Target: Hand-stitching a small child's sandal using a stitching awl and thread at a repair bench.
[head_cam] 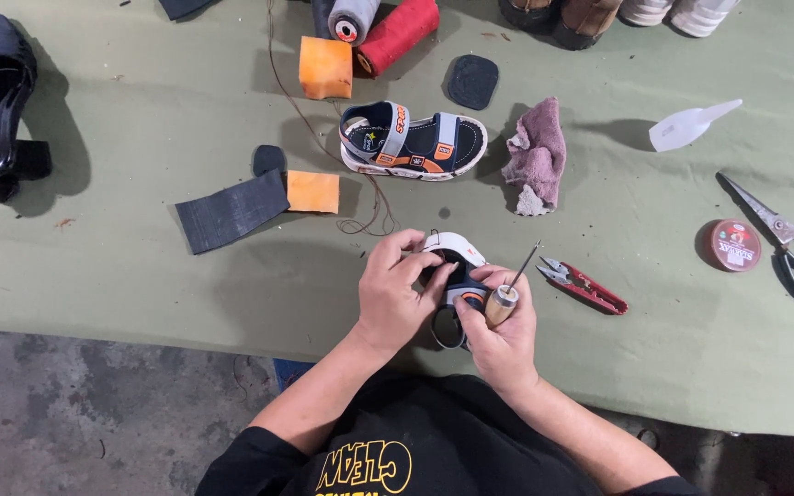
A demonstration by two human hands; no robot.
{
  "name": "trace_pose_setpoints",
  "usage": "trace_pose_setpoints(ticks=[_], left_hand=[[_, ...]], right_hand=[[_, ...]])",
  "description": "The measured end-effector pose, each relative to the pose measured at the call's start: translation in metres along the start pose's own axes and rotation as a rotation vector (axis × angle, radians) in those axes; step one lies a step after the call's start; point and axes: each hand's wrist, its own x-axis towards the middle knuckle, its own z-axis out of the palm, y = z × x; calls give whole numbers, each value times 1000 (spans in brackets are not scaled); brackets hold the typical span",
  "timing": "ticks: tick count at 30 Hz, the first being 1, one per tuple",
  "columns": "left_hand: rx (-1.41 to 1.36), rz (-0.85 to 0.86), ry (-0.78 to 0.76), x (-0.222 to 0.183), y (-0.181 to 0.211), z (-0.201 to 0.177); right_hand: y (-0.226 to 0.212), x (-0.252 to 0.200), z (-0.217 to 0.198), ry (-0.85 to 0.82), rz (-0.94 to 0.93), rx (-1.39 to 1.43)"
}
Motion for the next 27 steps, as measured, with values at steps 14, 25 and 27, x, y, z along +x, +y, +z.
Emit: trace_pose_setpoints(ticks=[14, 25, 27], left_hand=[[-413, -238, -224, 12, -6, -34], [-303, 75, -12, 5, 1, -29], [-316, 35, -25, 6, 2, -30]], right_hand=[[7, -1, 1, 4, 38, 16], [9, 3, 2, 1, 26, -8], [8, 6, 4, 27, 42, -42]])
